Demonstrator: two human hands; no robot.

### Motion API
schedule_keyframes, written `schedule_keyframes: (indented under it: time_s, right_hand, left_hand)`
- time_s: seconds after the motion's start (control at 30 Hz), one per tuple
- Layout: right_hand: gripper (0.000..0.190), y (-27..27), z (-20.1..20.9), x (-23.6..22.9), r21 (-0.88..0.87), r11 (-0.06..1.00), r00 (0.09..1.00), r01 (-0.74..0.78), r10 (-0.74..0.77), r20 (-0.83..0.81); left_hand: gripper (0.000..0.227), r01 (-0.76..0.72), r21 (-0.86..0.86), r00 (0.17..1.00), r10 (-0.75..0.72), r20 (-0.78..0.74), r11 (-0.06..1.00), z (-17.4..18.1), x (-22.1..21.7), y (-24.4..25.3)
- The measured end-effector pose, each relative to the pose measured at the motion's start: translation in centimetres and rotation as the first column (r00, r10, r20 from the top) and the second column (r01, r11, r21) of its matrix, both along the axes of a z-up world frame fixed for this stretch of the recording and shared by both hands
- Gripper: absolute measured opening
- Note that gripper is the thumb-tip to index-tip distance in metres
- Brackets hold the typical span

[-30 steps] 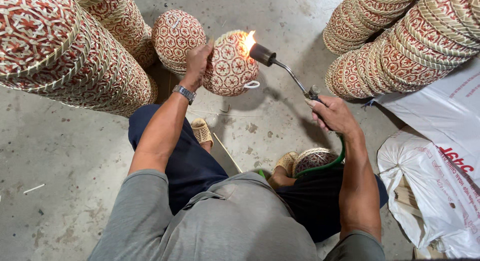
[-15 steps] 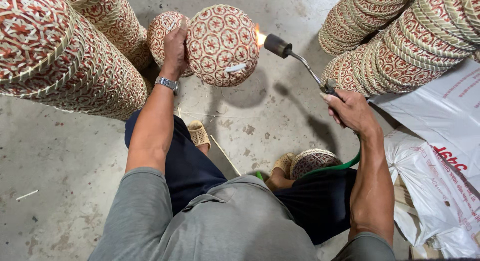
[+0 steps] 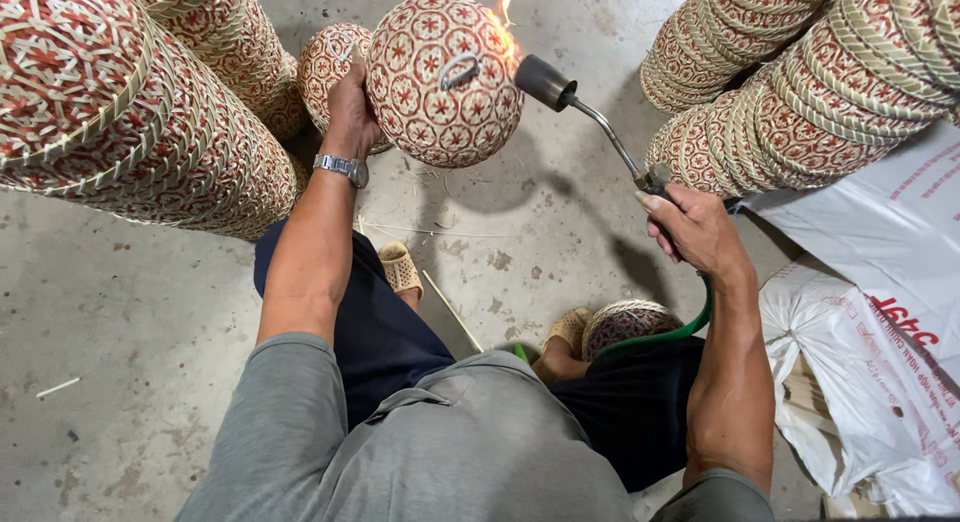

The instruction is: The person uses a handheld blowtorch to apply heat to the interior and exterior surfaces of woven baskets. They rotate each basket to cover different areas and then place the treated basket onto a stack.

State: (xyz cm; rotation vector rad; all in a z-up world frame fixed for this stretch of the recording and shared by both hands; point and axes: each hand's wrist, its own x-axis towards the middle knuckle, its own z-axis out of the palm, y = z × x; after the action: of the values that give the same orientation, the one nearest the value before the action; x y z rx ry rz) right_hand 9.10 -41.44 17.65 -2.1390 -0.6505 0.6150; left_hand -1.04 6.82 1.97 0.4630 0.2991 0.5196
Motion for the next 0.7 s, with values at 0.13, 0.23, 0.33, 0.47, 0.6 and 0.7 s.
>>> schedule_keyframes:
  time_s: [0.13, 0.23, 0.33, 0.47, 0.6, 0.7]
  right_hand:
    - [0.039, 1.1, -0.3, -0.3, -0.002, 1.000, 0.998, -0.016, 0.016, 0.060]
    - [0.039, 1.4, -0.9, -1.2, 0.033, 0.997, 0.998, -0.065, 0.064, 0.017]
    - [0.037, 1.8, -1.7, -0.8, -0.015, 1.000, 0.999, -0.020, 0.021, 0.047]
    - [0.035, 2.3, -3.7, -0.6, -0.023, 0.999, 0.999, 0.022, -0.021, 0.035]
    - [0.038, 1.9, -5.2, -1.8, 0.067, 0.995, 0.993, 0.073, -0.066, -0.103]
    - [0.037, 2.3, -5.2, -2.9, 0.052, 0.997, 0.993, 0.063, -0.057, -0.102]
  left_hand:
    - [0.048, -0.091, -0.070, 0.992, 0.085, -0.091, 0.993, -0.6, 0.4, 0.2]
    - [0.045, -0.119, -0.046, 0.992, 0.117, -0.039, 0.992, -1.7, 0.4, 0.4]
    - [0.052, -0.146, -0.074, 0.982, 0.136, -0.128, 0.987, -2.2, 0.4, 0.8]
    - [0.047, -0.231, -0.137, 0.965, 0.209, -0.156, 0.963, -3.2, 1.1, 1.2]
    - [0.051, -0.287, -0.186, 0.941, 0.240, -0.239, 0.940, -3.4, 1.1, 1.2]
    - [0.054, -0.324, -0.222, 0.927, 0.262, -0.269, 0.920, -2.9, 1.3, 0.8]
